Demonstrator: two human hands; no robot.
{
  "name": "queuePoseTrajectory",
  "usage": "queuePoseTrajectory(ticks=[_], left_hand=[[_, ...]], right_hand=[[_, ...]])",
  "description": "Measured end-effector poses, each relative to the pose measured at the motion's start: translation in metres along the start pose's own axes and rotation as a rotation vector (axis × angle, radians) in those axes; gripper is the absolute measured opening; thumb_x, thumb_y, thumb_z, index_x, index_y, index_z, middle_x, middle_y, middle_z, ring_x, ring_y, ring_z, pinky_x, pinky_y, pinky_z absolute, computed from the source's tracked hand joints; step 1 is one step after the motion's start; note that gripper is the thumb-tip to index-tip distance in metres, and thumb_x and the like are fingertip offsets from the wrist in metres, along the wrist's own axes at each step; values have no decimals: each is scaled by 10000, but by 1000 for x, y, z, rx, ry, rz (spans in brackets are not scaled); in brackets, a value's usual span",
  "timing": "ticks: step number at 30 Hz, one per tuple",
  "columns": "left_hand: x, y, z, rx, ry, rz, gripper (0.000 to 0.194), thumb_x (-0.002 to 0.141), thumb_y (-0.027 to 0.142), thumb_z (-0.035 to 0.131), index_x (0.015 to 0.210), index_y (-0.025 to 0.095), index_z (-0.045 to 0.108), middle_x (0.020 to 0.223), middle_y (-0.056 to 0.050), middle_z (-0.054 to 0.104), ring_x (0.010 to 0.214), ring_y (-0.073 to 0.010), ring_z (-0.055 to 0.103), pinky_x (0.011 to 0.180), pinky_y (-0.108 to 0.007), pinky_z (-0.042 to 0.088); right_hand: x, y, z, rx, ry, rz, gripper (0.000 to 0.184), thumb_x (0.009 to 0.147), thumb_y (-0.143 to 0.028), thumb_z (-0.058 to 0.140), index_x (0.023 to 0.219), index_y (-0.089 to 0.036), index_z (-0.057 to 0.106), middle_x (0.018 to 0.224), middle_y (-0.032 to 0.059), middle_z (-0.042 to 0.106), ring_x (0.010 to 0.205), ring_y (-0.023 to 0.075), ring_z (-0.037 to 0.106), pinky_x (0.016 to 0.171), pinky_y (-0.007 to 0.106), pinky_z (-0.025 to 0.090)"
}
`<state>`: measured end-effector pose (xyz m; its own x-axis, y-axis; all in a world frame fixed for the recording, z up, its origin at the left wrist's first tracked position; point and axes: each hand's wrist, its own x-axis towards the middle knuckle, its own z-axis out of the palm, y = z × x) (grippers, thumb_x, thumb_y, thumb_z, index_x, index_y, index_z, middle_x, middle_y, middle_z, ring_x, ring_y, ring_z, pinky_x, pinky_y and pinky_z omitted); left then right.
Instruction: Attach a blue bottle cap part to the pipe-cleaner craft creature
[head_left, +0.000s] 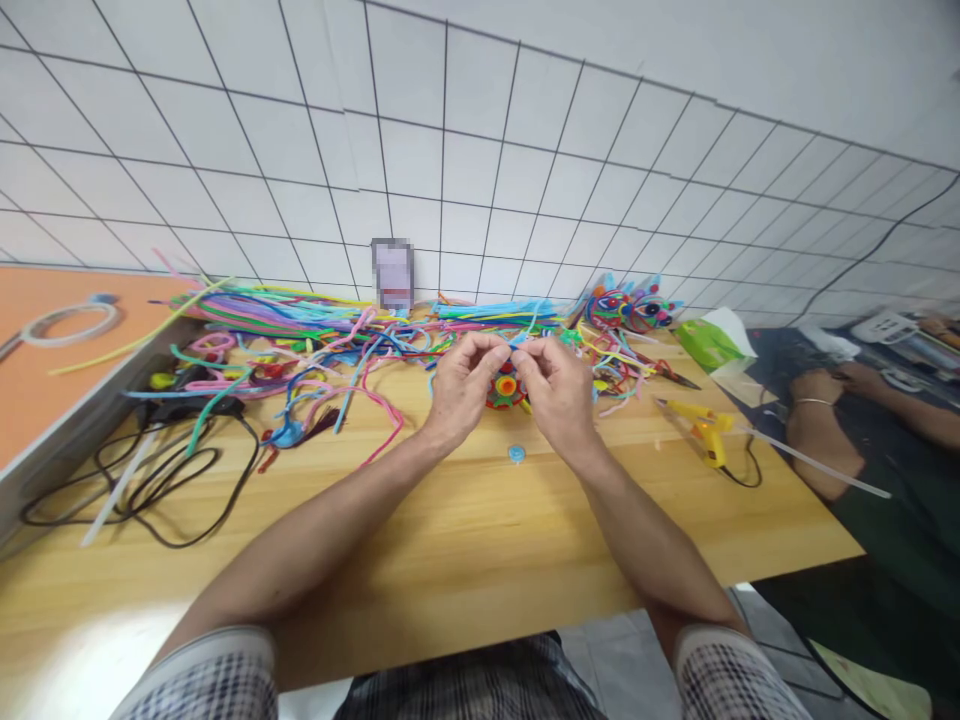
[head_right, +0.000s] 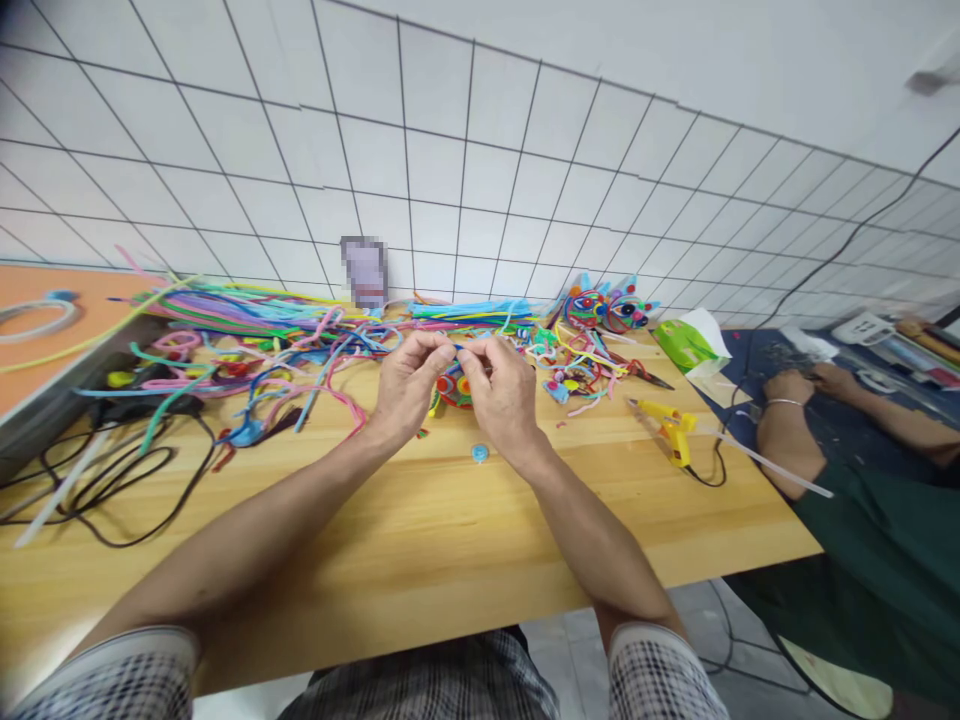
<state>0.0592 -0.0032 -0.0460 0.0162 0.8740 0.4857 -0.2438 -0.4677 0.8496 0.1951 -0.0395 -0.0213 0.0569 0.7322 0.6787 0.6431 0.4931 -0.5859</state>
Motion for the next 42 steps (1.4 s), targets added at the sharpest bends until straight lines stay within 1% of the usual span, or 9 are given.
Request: queuePoseTrajectory(ticks=[3, 6, 14, 22, 25, 28, 31, 35, 42], left_hand=[[8, 5, -7, 167, -96, 155, 75, 911, 280, 724, 891, 209, 742, 840, -10, 738, 779, -156, 648, 762, -285, 510], [10, 10, -11, 293, -118, 270, 111, 939, 229, 684, 839, 209, 727, 807, -3, 727, 772, -156, 639, 774, -291, 500], [-4, 4, -2, 155, 16, 96, 129, 979, 298, 649, 898, 199, 672, 820, -1, 692, 735, -138, 597, 718, -270, 471], [-9, 6, 4, 46, 101, 25, 221, 956, 408, 693, 884, 202, 661, 825, -2, 687, 761, -139, 616, 731, -259, 507], [-6, 4, 3, 8, 72, 3, 219, 949, 411, 705, 896, 201, 673, 830, -2, 692, 753, -137, 612, 721, -255, 506], [2, 3, -3, 85, -54, 45, 214, 933, 413, 724, 898, 203, 713, 843, -12, 721, 767, -152, 625, 727, -273, 497], [9, 7, -10, 246, -141, 203, 168, 949, 351, 711, 854, 214, 736, 838, -16, 729, 800, -168, 639, 784, -300, 489], [7, 11, -11, 314, -93, 314, 160, 985, 293, 664, 851, 223, 717, 852, -17, 722, 829, -179, 632, 838, -325, 487], [-3, 7, -2, 76, 33, 87, 221, 942, 417, 729, 874, 208, 705, 806, 0, 674, 710, -139, 562, 681, -271, 462]], right_hand=[[2, 1, -5, -128, 18, -107, 148, 987, -246, 615, 847, -239, 665, 827, 18, 716, 786, 187, 650, 747, 324, 482], [4, 1, -6, -131, 5, -117, 139, 986, -250, 618, 862, -239, 680, 837, 23, 723, 790, 190, 653, 744, 323, 482], [2, 1, 1, 78, -55, 67, 120, 967, -317, 627, 924, -235, 703, 855, 18, 745, 807, 191, 689, 722, 320, 531], [1, -2, 2, 92, -74, 82, 144, 971, -339, 625, 896, -239, 697, 794, 9, 732, 753, 184, 672, 669, 308, 519], [2, -2, -1, 22, -56, 40, 151, 979, -324, 613, 871, -240, 676, 751, -2, 700, 686, 170, 625, 661, 305, 494], [4, -1, -8, -131, -30, -80, 151, 975, -265, 607, 837, -240, 664, 764, 10, 693, 699, 176, 612, 687, 316, 467], [6, -1, -14, -227, -32, -188, 157, 979, -221, 603, 839, -241, 671, 795, 29, 699, 752, 190, 633, 725, 328, 462], [7, -2, -14, -217, 2, -208, 142, 979, -241, 640, 851, -255, 701, 848, 40, 719, 848, 216, 656, 804, 362, 498], [4, -4, -6, 2, -18, -55, 163, 958, -285, 661, 810, -250, 718, 811, 21, 704, 767, 186, 644, 689, 323, 511]])
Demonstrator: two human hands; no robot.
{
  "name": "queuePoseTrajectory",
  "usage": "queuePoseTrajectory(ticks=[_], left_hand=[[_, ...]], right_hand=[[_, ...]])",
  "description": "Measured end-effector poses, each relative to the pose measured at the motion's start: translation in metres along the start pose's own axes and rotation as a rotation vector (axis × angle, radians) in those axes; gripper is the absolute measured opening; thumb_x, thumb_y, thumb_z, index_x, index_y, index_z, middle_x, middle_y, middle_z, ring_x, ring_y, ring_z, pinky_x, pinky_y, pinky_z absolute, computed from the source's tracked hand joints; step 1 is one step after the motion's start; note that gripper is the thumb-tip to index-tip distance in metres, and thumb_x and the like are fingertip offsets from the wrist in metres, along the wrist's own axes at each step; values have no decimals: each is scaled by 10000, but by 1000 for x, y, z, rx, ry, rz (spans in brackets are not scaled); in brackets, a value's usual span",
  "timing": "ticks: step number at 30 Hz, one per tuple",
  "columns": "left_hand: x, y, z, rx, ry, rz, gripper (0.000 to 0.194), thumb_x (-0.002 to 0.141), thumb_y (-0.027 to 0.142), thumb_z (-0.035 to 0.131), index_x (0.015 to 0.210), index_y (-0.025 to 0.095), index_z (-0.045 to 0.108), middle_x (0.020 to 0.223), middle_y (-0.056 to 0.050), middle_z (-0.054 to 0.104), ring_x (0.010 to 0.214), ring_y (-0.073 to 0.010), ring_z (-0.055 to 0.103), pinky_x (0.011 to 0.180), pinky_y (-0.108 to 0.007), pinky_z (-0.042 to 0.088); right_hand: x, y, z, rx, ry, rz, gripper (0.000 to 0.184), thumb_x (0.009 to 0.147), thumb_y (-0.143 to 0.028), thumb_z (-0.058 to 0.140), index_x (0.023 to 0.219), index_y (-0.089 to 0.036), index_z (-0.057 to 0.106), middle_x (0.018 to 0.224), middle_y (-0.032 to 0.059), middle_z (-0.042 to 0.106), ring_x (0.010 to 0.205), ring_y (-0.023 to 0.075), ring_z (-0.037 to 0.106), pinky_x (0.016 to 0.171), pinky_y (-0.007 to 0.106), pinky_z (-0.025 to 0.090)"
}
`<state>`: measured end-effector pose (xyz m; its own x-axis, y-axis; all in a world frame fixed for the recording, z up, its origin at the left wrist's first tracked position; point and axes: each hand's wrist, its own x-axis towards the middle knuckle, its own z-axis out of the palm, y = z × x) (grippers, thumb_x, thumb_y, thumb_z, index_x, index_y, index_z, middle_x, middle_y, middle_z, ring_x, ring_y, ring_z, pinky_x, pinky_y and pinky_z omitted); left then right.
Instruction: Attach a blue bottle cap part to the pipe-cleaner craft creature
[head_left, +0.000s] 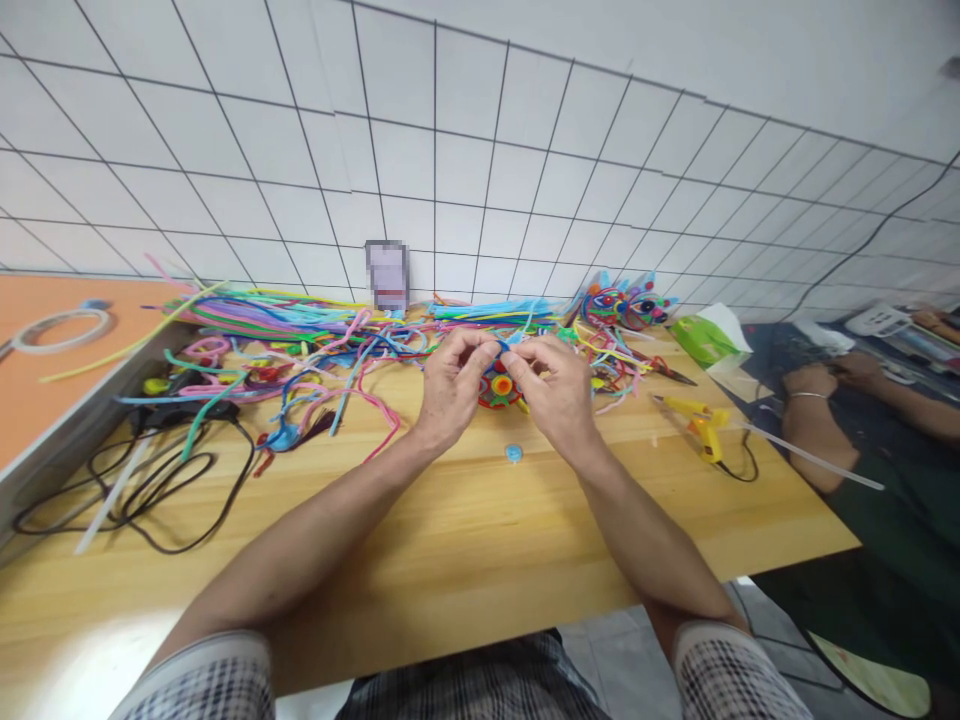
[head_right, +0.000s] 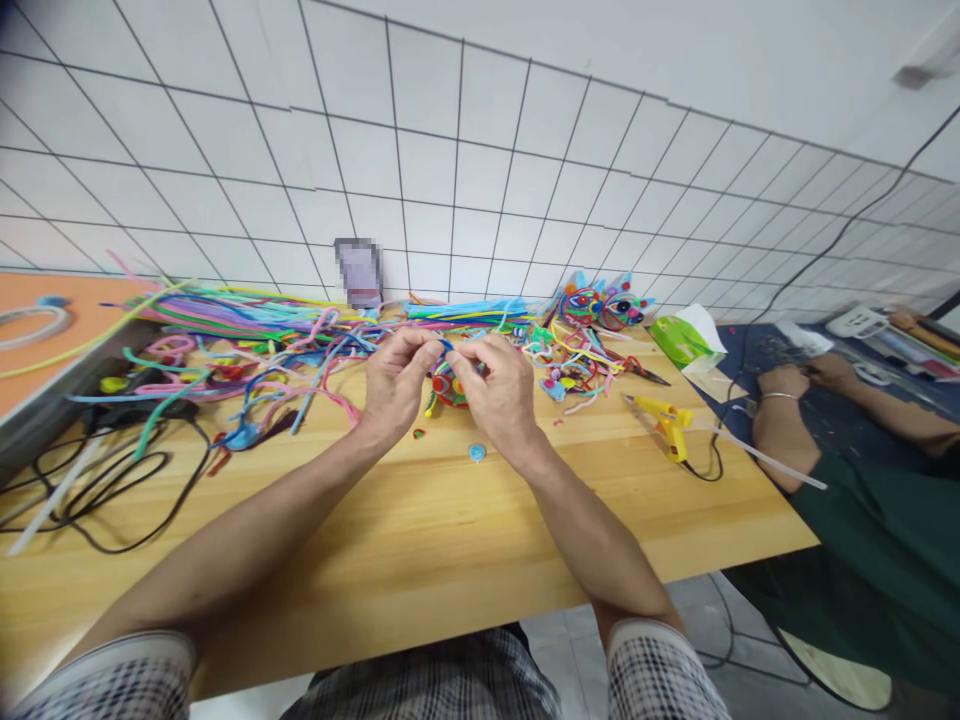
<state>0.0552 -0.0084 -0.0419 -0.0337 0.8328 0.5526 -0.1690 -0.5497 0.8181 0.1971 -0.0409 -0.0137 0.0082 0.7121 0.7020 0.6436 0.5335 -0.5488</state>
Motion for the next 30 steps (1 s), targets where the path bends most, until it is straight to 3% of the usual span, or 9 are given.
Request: queuePoseTrajectory(ticks=[3, 6, 13, 16, 20, 24, 27, 30], left_hand=[[-1, -2, 3, -103, 21, -102, 316, 894, 508, 768, 856, 205, 686, 776, 5, 674, 691, -131, 565, 660, -255, 477], [2, -4, 3, -148, -37, -141, 300, 886, 497, 774, 872, 209, 689, 789, 6, 686, 701, -131, 587, 685, -260, 494], [17, 7, -11, 177, -235, 156, 173, 928, 358, 734, 826, 218, 749, 800, -16, 716, 740, -163, 609, 742, -311, 484], [15, 9, -10, 135, -182, 101, 190, 942, 360, 707, 822, 214, 726, 788, -14, 711, 726, -161, 610, 713, -302, 488], [6, 3, -1, -55, -56, -51, 227, 895, 419, 760, 845, 206, 701, 782, 3, 703, 706, -140, 611, 678, -269, 501], [0, -5, 5, -182, -11, -152, 256, 866, 449, 793, 853, 215, 693, 770, 15, 680, 677, -118, 586, 672, -252, 504], [2, -7, 3, -188, -67, -157, 260, 874, 457, 788, 867, 215, 694, 770, 15, 676, 664, -119, 579, 640, -247, 490], [10, -5, -3, -20, -179, -43, 211, 899, 424, 765, 893, 215, 737, 820, -13, 713, 723, -151, 615, 685, -278, 505]], right_hand=[[-2, -2, 3, 22, 0, 42, 169, 960, -300, 644, 818, -249, 719, 798, 17, 712, 738, 177, 639, 664, 310, 505], [-1, -1, 2, -9, 28, 37, 153, 941, -278, 645, 806, -242, 709, 743, -2, 682, 668, 160, 600, 637, 301, 475], [4, 1, -13, -265, -5, -150, 163, 905, -180, 628, 758, -241, 667, 732, 8, 658, 690, 164, 591, 667, 309, 431], [3, -1, -12, -210, -12, -105, 141, 943, -236, 639, 811, -241, 690, 768, 15, 687, 709, 169, 607, 682, 313, 451], [1, -1, -1, 3, -11, 62, 95, 932, -290, 657, 866, -239, 704, 795, 9, 718, 710, 170, 629, 664, 306, 489], [-2, 1, 6, 173, -26, 172, 127, 939, -345, 641, 895, -238, 692, 786, 0, 711, 689, 165, 636, 645, 298, 508], [-1, 1, 0, 91, -26, 123, 123, 939, -306, 642, 840, -236, 663, 740, -11, 680, 657, 157, 605, 643, 297, 479], [2, 1, -9, -104, -38, -4, 140, 940, -251, 644, 801, -238, 644, 744, 2, 677, 694, 169, 605, 678, 310, 460]])
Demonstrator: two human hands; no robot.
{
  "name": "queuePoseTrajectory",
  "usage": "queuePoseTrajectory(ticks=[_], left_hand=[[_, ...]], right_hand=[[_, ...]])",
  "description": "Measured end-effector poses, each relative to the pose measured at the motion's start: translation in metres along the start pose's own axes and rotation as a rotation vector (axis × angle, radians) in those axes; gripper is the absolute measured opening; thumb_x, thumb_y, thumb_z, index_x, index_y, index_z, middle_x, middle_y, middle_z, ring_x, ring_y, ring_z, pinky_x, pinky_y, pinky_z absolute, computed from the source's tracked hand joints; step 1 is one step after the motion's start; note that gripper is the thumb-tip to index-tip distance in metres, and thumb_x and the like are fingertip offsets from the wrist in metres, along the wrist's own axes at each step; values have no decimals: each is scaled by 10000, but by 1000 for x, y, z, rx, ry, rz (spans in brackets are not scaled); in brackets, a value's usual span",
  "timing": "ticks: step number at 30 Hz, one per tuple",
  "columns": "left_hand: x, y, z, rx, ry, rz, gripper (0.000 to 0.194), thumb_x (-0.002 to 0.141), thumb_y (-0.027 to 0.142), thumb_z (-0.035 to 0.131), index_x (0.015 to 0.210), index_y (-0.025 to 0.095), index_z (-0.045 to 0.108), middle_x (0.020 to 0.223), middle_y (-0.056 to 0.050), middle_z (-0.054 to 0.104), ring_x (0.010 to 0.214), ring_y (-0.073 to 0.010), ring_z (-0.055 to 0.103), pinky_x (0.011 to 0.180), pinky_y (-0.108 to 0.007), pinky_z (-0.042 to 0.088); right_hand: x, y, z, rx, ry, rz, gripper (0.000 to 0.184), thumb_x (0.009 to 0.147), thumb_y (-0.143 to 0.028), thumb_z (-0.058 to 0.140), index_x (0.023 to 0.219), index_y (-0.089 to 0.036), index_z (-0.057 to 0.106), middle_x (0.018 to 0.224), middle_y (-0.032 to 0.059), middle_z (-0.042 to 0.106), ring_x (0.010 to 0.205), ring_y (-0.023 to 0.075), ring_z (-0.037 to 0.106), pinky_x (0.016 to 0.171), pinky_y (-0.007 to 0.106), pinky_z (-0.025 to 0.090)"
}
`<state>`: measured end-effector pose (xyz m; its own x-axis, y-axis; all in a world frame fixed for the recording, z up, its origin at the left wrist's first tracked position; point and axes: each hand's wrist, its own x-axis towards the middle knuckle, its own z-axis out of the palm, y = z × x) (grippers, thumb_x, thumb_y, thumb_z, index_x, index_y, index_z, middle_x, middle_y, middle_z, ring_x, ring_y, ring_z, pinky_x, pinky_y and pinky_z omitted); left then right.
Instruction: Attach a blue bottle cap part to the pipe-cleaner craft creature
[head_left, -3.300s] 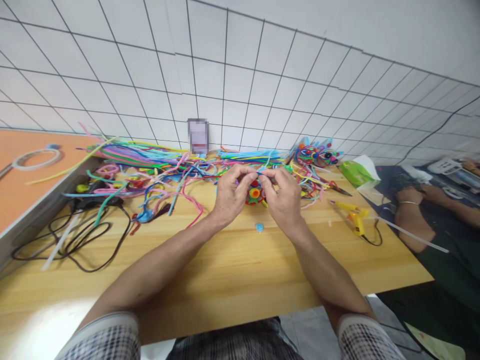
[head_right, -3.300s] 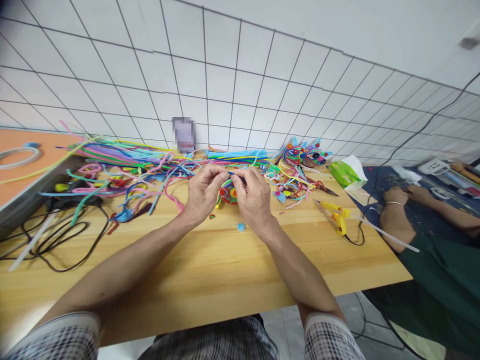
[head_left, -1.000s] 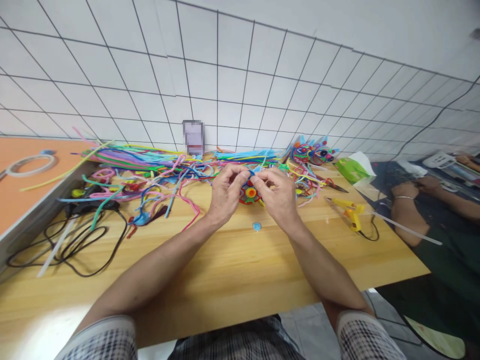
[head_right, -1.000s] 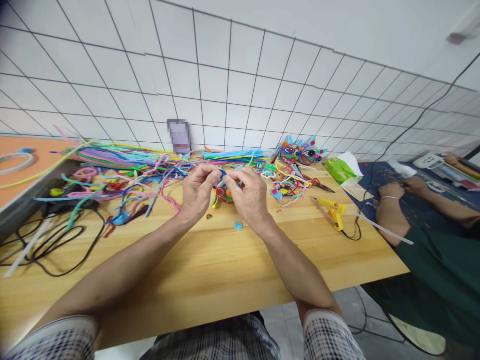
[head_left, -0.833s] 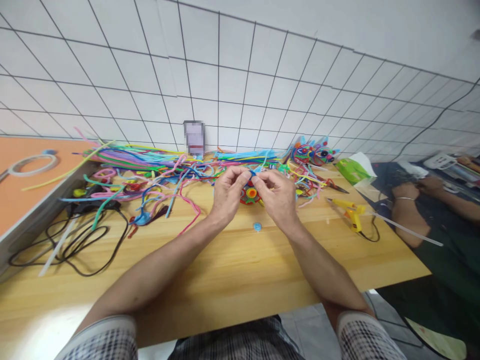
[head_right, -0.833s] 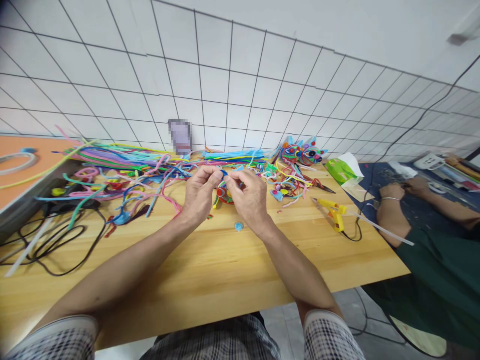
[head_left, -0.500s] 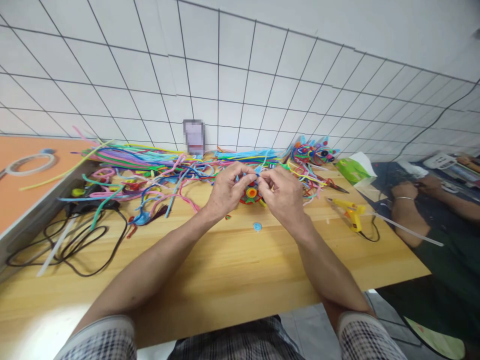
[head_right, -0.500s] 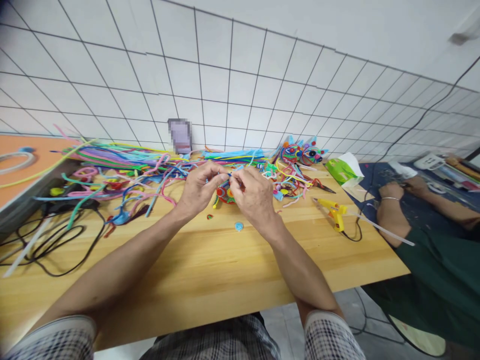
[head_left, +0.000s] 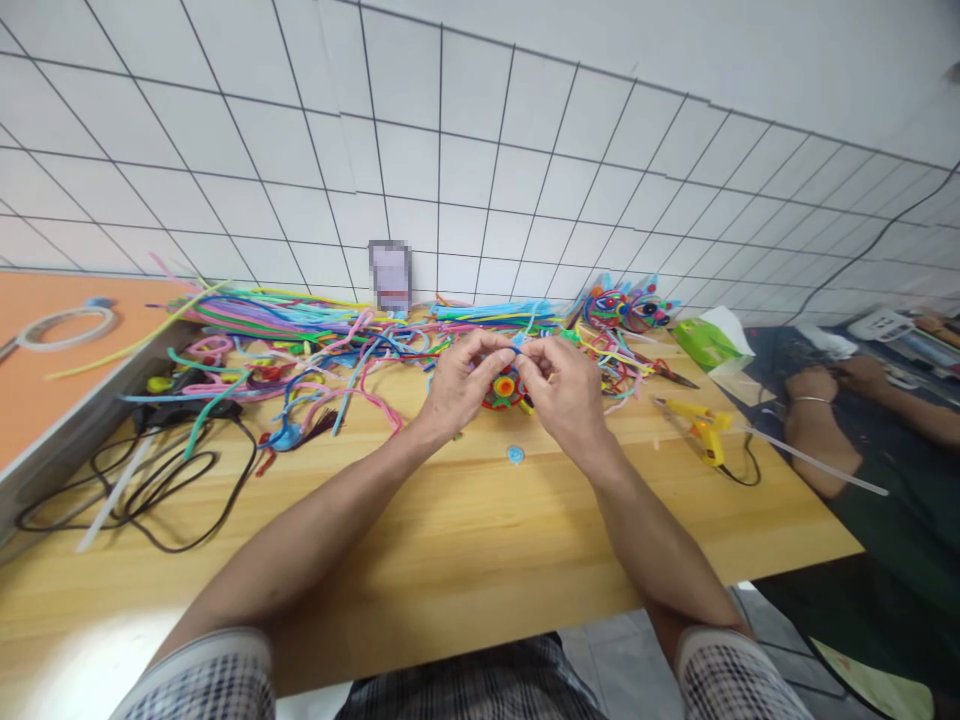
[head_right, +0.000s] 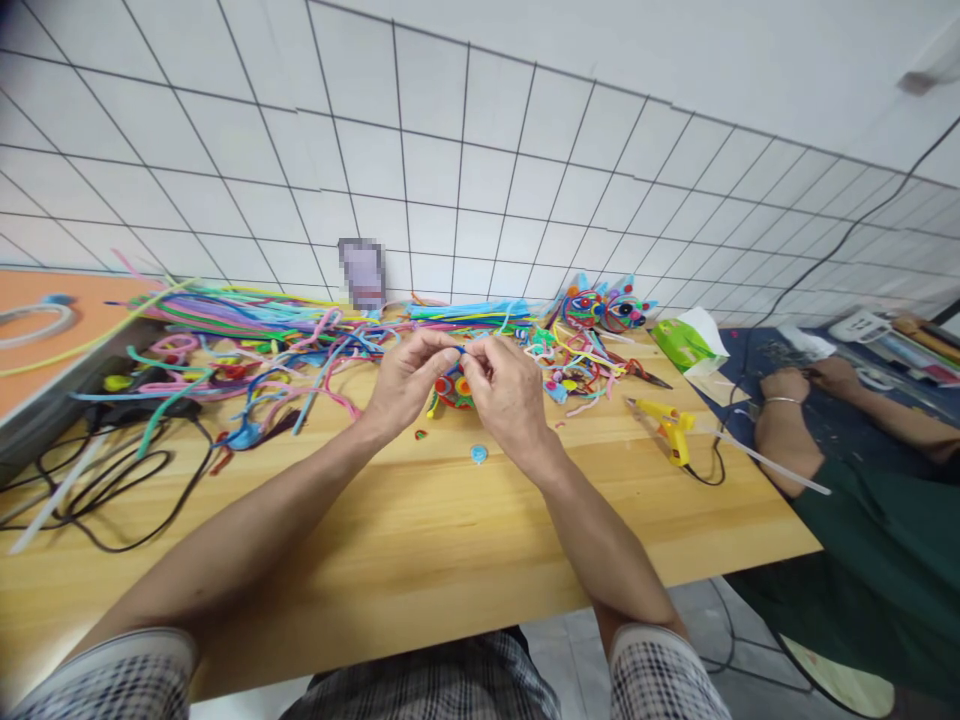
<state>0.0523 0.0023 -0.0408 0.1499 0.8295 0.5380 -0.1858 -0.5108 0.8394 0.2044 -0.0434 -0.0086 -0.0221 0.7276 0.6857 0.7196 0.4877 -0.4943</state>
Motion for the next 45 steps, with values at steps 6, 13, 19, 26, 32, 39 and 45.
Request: queuePoseTrajectory(ticks=[6, 13, 19, 26, 32, 39, 45], left_hand=[[-1, 10, -4, 165, 51, 143, 147, 951, 295, 691, 836, 215, 735, 793, -1, 705, 742, -152, 610, 738, -288, 490], [-10, -2, 9, -123, 172, -27, 200, 915, 396, 762, 875, 208, 708, 808, 10, 708, 726, -130, 618, 715, -258, 501], [-1, -3, -1, 129, 10, 125, 55, 923, 268, 727, 914, 216, 743, 856, -3, 735, 781, -148, 651, 752, -278, 497], [-4, 7, -4, 283, 37, 247, 133, 977, 243, 655, 871, 203, 723, 853, -15, 725, 810, -157, 644, 794, -289, 492], [-13, 2, 9, -58, 158, -36, 141, 915, 330, 736, 867, 197, 720, 789, 7, 689, 704, -125, 580, 692, -253, 468], [-9, -6, 10, -190, 97, -143, 188, 884, 392, 772, 880, 212, 720, 757, 19, 663, 644, -115, 550, 623, -243, 440], [-1, 6, -4, 230, -9, 111, 124, 923, 316, 727, 861, 213, 759, 840, -19, 737, 787, -169, 629, 769, -299, 484]], right_hand=[[1, -1, 0, 17, -32, 3, 119, 938, -240, 656, 819, -238, 652, 792, 14, 705, 721, 180, 626, 694, 319, 471], [-1, -4, 9, 150, -32, 116, 115, 945, -301, 632, 859, -233, 668, 772, 2, 713, 699, 169, 641, 666, 297, 486], [1, 0, -2, -78, -40, -22, 127, 919, -195, 614, 800, -227, 640, 724, 5, 671, 678, 167, 599, 670, 297, 438], [1, -1, -3, -46, -52, 6, 108, 922, -236, 642, 824, -225, 685, 775, 26, 732, 690, 175, 648, 680, 301, 478], [1, -3, 3, 229, -97, 161, 120, 920, -299, 647, 874, -218, 722, 761, 5, 746, 649, 157, 675, 640, 285, 512], [4, 4, -2, 243, -140, 207, 134, 924, -326, 639, 863, -217, 689, 676, -17, 676, 595, 149, 615, 592, 280, 469], [5, 1, -11, 3, -108, 37, 104, 921, -236, 625, 828, -224, 670, 788, 26, 717, 746, 181, 647, 725, 315, 476]])
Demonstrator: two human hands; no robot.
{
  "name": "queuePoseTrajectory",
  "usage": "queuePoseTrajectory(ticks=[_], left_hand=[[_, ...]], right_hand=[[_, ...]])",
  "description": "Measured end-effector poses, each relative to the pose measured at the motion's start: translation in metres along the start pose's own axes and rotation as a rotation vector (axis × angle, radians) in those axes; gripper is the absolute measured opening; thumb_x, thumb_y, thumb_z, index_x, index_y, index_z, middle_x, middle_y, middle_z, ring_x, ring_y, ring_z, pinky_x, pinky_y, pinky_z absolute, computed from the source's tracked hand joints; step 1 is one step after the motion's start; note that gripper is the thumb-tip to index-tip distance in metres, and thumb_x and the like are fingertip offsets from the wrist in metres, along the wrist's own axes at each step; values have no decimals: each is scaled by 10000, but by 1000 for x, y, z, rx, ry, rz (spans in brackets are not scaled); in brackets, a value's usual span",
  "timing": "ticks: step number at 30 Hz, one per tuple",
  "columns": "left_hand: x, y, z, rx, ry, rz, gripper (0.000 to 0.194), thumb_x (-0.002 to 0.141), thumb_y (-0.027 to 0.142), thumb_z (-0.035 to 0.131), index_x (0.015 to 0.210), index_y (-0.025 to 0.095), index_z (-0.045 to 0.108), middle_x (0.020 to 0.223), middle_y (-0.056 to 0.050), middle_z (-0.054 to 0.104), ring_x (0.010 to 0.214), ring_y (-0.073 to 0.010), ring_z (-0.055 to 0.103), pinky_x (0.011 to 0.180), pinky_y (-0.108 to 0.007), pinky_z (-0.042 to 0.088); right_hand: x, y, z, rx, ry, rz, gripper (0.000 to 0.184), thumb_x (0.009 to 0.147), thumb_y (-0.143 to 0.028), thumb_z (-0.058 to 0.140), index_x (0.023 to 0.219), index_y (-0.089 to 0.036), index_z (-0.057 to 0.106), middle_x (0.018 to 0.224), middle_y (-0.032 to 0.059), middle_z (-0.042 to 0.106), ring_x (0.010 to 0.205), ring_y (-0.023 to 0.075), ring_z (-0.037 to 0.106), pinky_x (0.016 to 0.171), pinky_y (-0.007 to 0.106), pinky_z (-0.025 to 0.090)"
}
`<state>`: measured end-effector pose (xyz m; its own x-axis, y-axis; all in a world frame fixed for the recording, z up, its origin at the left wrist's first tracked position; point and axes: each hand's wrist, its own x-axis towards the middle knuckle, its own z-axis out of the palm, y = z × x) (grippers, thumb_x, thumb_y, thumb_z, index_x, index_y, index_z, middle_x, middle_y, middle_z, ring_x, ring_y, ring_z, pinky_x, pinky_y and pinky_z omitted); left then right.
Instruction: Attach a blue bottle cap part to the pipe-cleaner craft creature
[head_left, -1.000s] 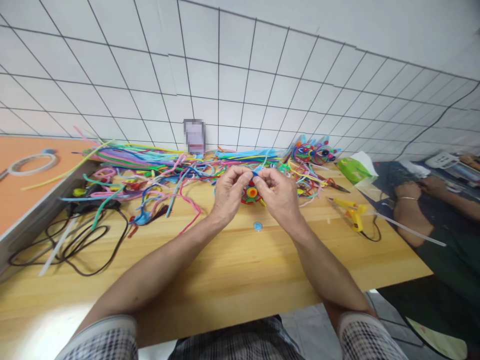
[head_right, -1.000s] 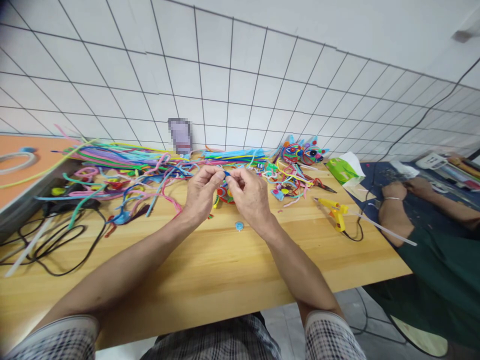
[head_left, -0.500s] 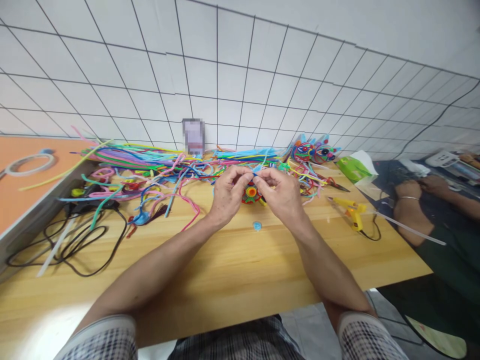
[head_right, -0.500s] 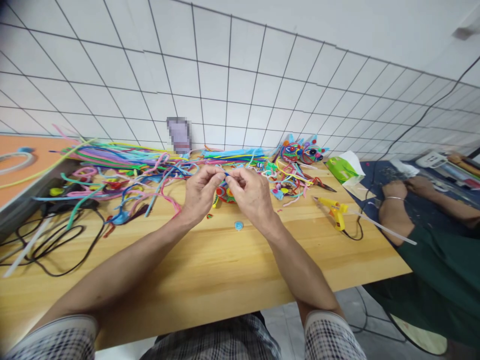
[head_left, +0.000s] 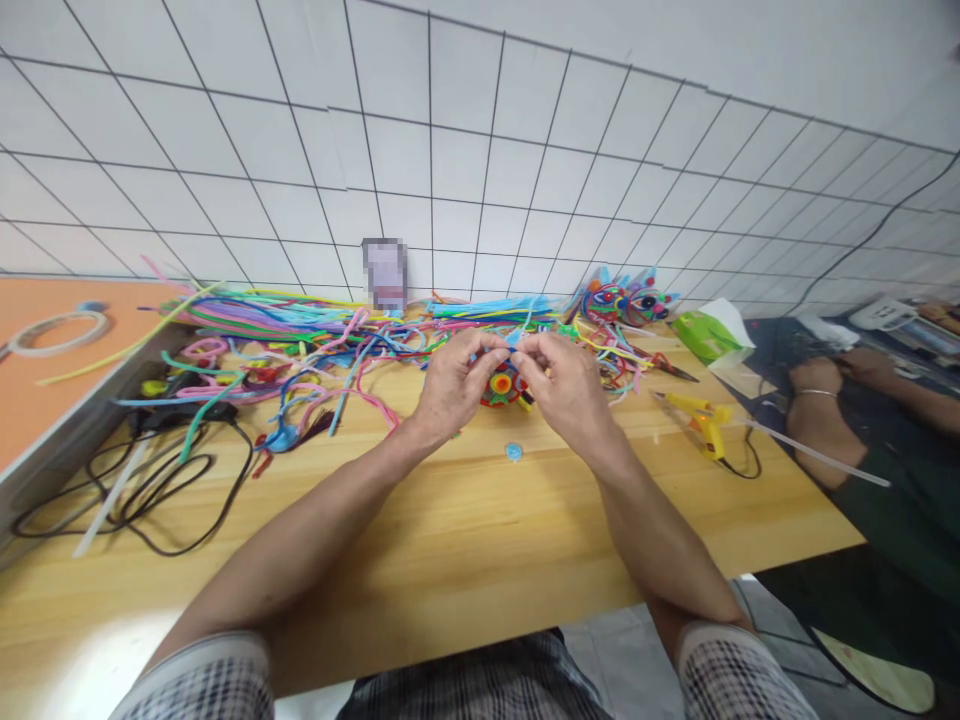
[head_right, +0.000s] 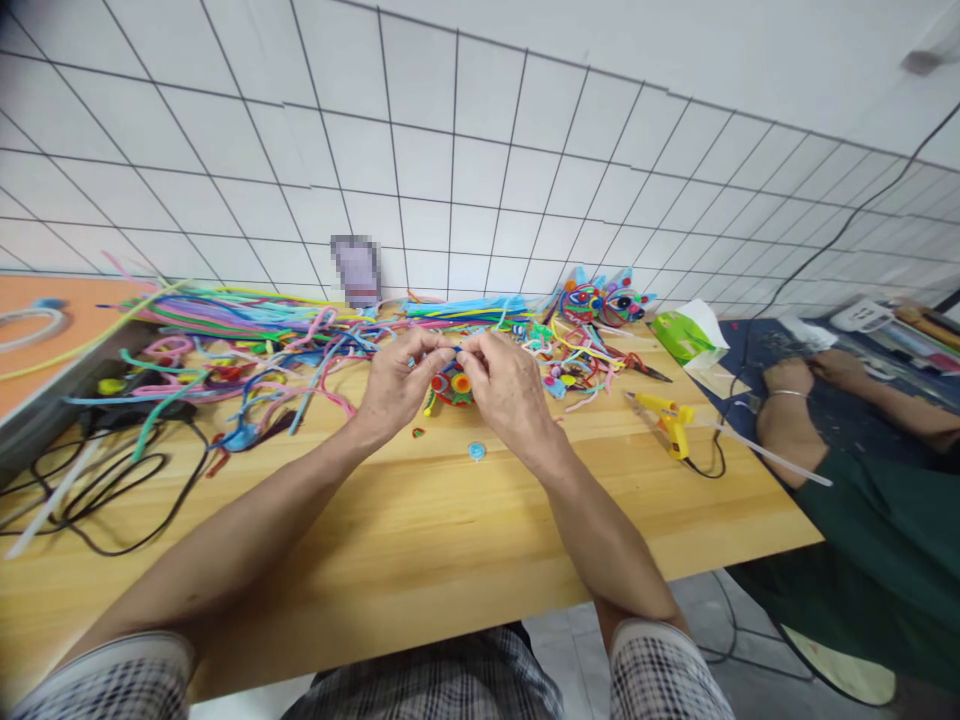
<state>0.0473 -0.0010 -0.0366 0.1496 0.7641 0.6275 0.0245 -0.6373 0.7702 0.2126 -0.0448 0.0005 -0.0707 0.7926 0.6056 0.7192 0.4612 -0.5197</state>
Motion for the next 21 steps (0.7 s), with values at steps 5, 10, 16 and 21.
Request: queuePoseTrajectory(ticks=[5, 10, 16, 21], left_hand=[[-8, 0, 8, -177, 104, -108, 146, 944, 346, 720, 903, 207, 734, 831, -11, 719, 731, -143, 603, 706, -273, 481], [-11, -5, 17, -420, 154, -228, 215, 889, 418, 792, 887, 219, 711, 791, 10, 686, 693, -119, 589, 682, -247, 492], [0, 1, 3, -64, 15, -14, 168, 915, 380, 753, 865, 221, 741, 867, -24, 739, 795, -168, 635, 792, -305, 501], [0, 6, -2, 47, 19, 15, 158, 966, 337, 676, 872, 217, 718, 835, -19, 707, 761, -168, 602, 778, -305, 480]], right_hand=[[0, -3, 7, 230, -52, 148, 105, 923, -304, 619, 898, -221, 678, 763, 1, 699, 680, 159, 642, 653, 290, 484], [-1, -2, 11, 369, -64, 221, 152, 920, -361, 626, 906, -216, 668, 715, -20, 682, 609, 139, 619, 616, 276, 490], [1, 5, 2, 52, -14, 86, 98, 916, -270, 650, 831, -228, 673, 757, 12, 719, 729, 180, 652, 720, 313, 487], [2, 4, 5, 57, 41, 21, 92, 926, -262, 669, 849, -242, 716, 827, 13, 769, 762, 183, 680, 757, 321, 520]])
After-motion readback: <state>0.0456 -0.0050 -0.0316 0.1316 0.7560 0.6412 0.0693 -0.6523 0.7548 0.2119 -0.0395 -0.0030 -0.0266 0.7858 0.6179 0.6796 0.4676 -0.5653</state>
